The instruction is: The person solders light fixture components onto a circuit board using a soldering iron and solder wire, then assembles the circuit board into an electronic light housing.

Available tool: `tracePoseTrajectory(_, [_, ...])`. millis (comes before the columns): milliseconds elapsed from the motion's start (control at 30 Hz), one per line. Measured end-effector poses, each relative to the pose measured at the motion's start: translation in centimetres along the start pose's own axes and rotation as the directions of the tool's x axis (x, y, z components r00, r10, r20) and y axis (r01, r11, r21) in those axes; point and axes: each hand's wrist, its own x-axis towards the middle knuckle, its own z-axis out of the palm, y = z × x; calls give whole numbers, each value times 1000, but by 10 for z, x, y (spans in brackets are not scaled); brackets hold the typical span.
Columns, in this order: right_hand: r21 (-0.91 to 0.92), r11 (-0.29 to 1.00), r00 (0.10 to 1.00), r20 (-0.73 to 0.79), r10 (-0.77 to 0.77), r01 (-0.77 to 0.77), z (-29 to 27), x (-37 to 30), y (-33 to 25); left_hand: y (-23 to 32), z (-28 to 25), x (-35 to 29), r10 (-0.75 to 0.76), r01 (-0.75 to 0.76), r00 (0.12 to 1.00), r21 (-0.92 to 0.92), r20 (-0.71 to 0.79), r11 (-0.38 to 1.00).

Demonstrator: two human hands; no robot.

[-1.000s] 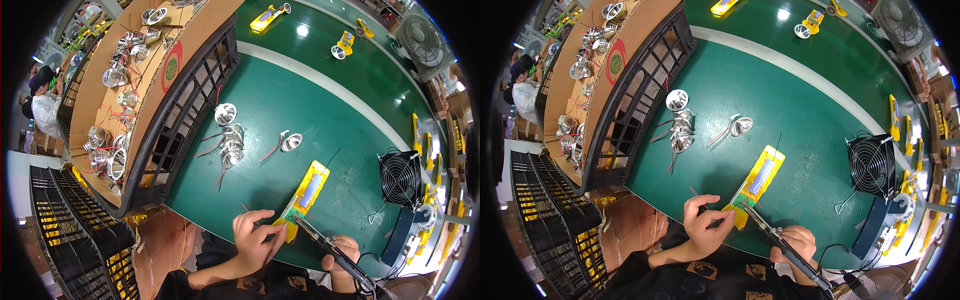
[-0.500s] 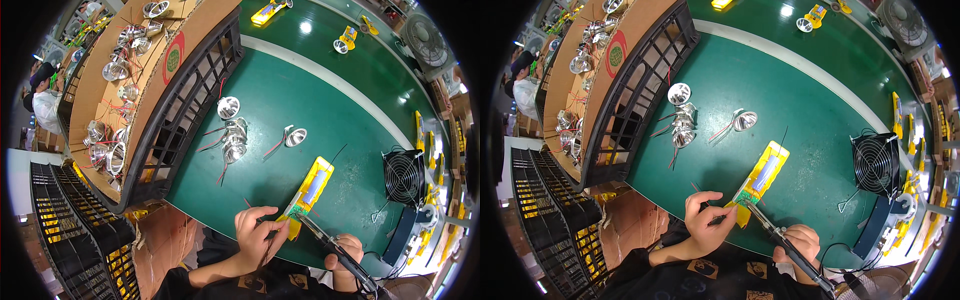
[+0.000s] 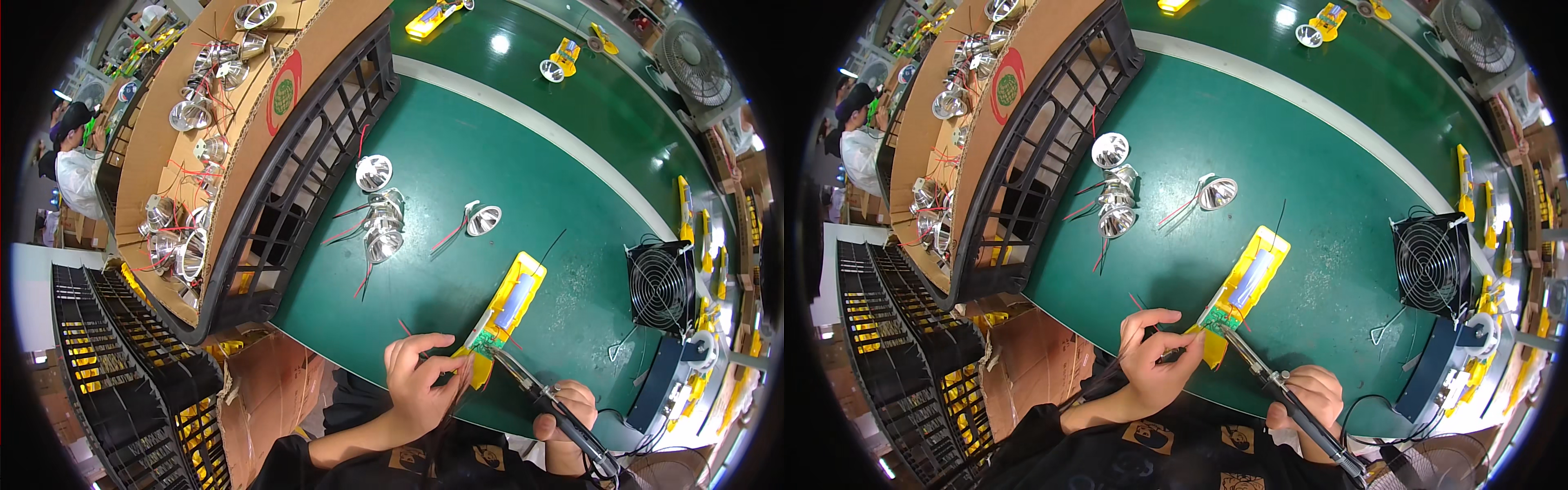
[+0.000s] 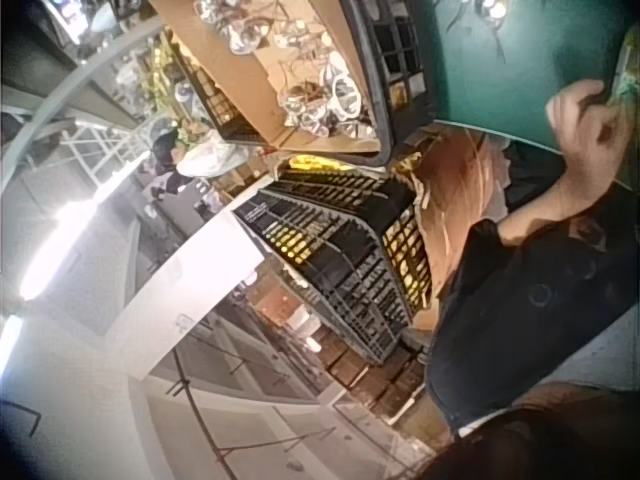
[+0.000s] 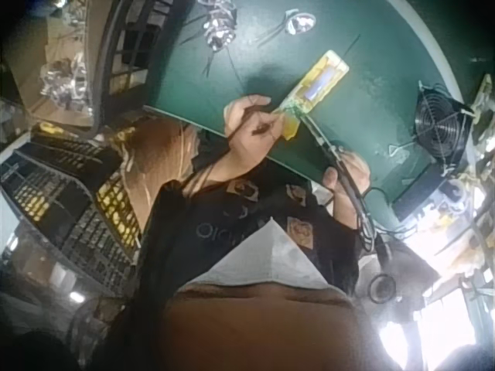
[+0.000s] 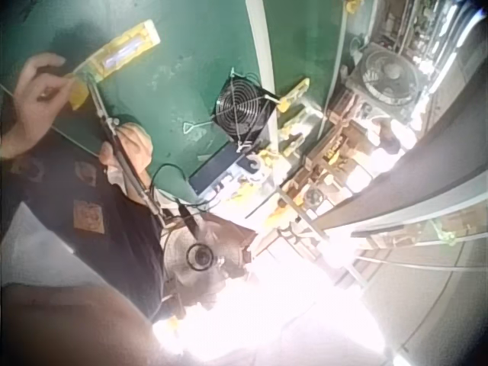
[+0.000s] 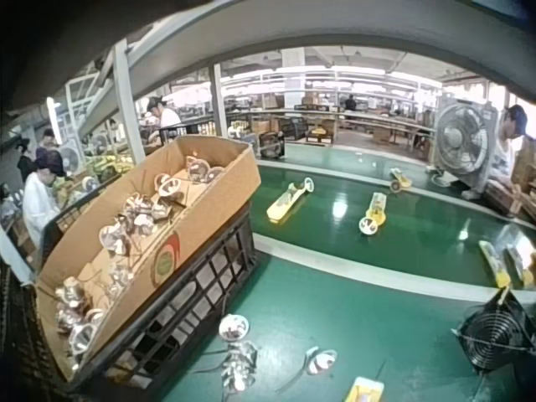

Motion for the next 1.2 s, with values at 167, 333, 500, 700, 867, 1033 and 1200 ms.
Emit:
tracePoseTrajectory(167, [21,1000,1000,25,-1,0,-2,-1,0,0,-1,1,13,-13,1000,10,0,1000])
tracePoseTrajectory(333, [26,999,998,46,-36,35,-4,2,-1,3,-1,4,-14,13,1000,32,27,999])
tracePoseTrajectory(500, [54,998,998,44,-41,39,-7,-3,2,1,-4,2,-15,13,998,28,54,1000])
tracePoseTrajectory(700, [81,992,994,34,-99,96,-8,0,1,1,-4,1,-8,7,999,19,43,1000])
tracePoseTrajectory(867, [88,986,989,41,-144,140,-7,3,1,1,-8,2,5,-5,998,9,67,1000])
tracePoseTrajectory(1033, [129,981,988,35,-153,148,-10,5,0,-8,-29,-11,-55,39,982,-91,-183,995])
tracePoseTrajectory(1200, [111,981,986,26,-165,161,-10,2,1,6,-49,15,-276,265,950,87,147,960])
